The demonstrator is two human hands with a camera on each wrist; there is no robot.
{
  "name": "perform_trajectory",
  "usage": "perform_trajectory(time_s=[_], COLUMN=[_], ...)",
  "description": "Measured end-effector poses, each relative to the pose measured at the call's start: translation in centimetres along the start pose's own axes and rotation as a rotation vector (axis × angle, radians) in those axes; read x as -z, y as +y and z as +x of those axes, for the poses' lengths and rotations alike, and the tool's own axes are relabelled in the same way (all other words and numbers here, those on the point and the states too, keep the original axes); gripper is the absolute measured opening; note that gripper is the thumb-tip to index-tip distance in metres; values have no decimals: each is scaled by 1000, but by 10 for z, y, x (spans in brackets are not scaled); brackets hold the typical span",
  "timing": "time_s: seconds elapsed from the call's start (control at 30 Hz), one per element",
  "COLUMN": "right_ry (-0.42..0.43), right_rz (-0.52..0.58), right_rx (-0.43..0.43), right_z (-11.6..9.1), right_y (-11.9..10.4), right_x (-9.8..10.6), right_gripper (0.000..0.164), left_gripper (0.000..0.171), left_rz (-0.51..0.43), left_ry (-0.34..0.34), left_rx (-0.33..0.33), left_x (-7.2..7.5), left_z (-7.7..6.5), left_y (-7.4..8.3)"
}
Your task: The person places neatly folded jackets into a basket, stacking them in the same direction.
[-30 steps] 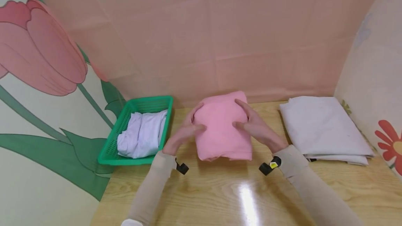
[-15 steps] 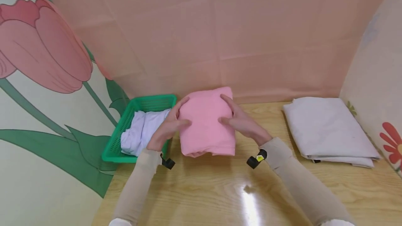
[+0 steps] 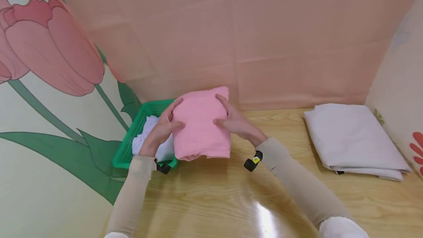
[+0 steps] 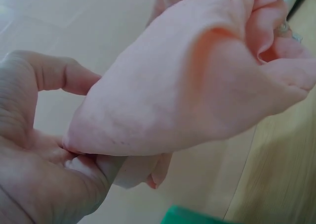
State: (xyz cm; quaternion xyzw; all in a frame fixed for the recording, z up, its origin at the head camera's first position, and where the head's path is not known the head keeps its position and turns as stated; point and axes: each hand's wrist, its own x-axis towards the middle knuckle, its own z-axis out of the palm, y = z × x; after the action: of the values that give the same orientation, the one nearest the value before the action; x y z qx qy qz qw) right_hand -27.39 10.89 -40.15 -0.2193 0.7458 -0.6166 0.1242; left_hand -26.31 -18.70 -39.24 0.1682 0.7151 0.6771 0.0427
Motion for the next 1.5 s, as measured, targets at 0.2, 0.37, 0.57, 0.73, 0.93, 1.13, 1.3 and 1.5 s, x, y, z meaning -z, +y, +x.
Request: perform_trajectory(time_s=[0.2, 0.37, 0.57, 0.73, 0.93, 1.13, 1.3, 1.5], right_ry=[-25, -20, -35, -43, -68, -88, -102, -102], right_rz=[38, 29, 32, 17, -3, -3, -7, -1], right_rx=[3, 28, 44, 39, 60, 84, 71, 54], right_z=[22, 43, 62, 76, 97, 108, 111, 118], right_y=[-7, -13, -13, -11, -7, -12, -18, -15], right_x=[-21, -41, -64, -79, -92, -108, -121, -138], right_gripper=[95, 95, 95, 96, 98, 100, 99, 98], left_gripper=[93, 93, 91, 91, 89, 89, 87, 85], left_rz=[10, 7, -9, -4, -11, -11, 11, 4], left_ry=[53, 110, 202, 254, 298, 307, 317, 328], left_rx=[10, 11, 33, 46, 58, 86, 109, 131], left_x=[26, 45, 65, 78, 92, 109, 121, 137], left_z=[-8, -16, -23, -29, -31, -36, -44, -49], left_y=[6, 9, 2, 0, -7, -7, -5, -8])
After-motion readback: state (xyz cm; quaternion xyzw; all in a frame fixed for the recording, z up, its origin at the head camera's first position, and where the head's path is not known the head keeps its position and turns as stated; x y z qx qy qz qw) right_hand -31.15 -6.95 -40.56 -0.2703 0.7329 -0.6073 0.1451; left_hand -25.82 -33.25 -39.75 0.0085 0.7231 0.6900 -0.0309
